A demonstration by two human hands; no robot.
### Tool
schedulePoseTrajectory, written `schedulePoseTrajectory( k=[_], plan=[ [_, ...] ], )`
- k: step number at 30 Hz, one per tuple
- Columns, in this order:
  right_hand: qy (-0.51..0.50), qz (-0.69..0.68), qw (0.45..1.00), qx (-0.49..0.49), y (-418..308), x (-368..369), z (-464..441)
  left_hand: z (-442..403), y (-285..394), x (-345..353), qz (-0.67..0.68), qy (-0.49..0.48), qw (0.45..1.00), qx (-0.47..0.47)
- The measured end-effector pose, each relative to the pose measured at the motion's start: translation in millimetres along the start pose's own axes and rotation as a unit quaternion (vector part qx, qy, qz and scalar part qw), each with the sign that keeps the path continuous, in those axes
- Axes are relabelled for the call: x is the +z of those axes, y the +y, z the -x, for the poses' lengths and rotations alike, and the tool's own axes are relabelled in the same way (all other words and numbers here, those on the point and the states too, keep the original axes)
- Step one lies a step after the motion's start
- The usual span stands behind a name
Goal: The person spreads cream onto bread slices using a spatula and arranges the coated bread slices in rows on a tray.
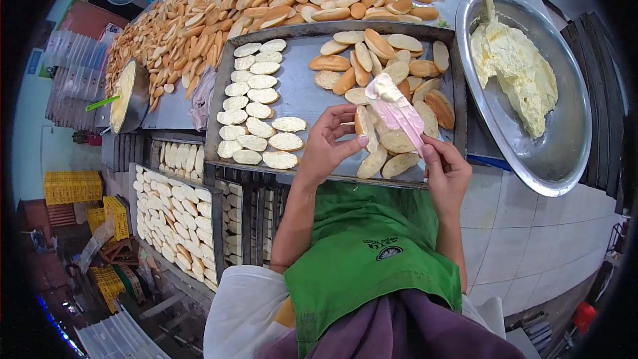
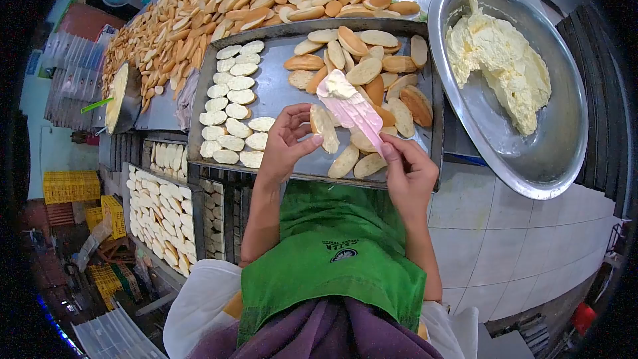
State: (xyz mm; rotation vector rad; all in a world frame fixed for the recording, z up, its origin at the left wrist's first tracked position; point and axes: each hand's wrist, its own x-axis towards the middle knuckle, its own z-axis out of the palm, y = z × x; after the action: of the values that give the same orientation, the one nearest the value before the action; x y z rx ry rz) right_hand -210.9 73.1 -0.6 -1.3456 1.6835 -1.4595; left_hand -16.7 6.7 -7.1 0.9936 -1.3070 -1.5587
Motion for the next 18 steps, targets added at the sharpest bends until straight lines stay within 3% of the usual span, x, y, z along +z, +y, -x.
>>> schedulePoseTrajectory(
  k=[2,6,8,9,11,12,14,16,18],
  plan=[
    [-0.073,-0.183,0.963,0.182,0,-3,3,2,-1,0,0.100,0.000,0.995,-0.024],
    [-0.057,-0.074,0.987,0.133,15,1,5,5,-7,-4,0.217,-0.027,0.974,-0.055],
    [-0.058,-0.161,0.959,0.226,4,-2,3,4,-4,-2,0.245,-0.007,0.966,-0.084],
    [-0.062,-0.162,0.959,0.226,5,-1,5,5,-5,-2,0.245,-0.002,0.966,-0.082],
    [-0.092,-0.098,0.978,0.157,10,3,7,5,-9,-3,0.262,-0.036,0.960,-0.094],
    [-0.102,-0.103,0.977,0.156,12,6,6,6,-10,-6,0.259,-0.025,0.961,-0.090],
    [-0.002,0.023,0.999,0.042,18,6,3,6,-11,-13,0.224,-0.028,0.973,-0.056],
    [-0.010,-0.001,0.998,0.062,24,1,3,5,-6,-39,0.182,0.081,0.979,-0.031],
    [-0.011,-0.103,0.980,0.171,21,-6,4,-4,-7,-81,0.034,0.154,0.987,0.011]
  ],
)
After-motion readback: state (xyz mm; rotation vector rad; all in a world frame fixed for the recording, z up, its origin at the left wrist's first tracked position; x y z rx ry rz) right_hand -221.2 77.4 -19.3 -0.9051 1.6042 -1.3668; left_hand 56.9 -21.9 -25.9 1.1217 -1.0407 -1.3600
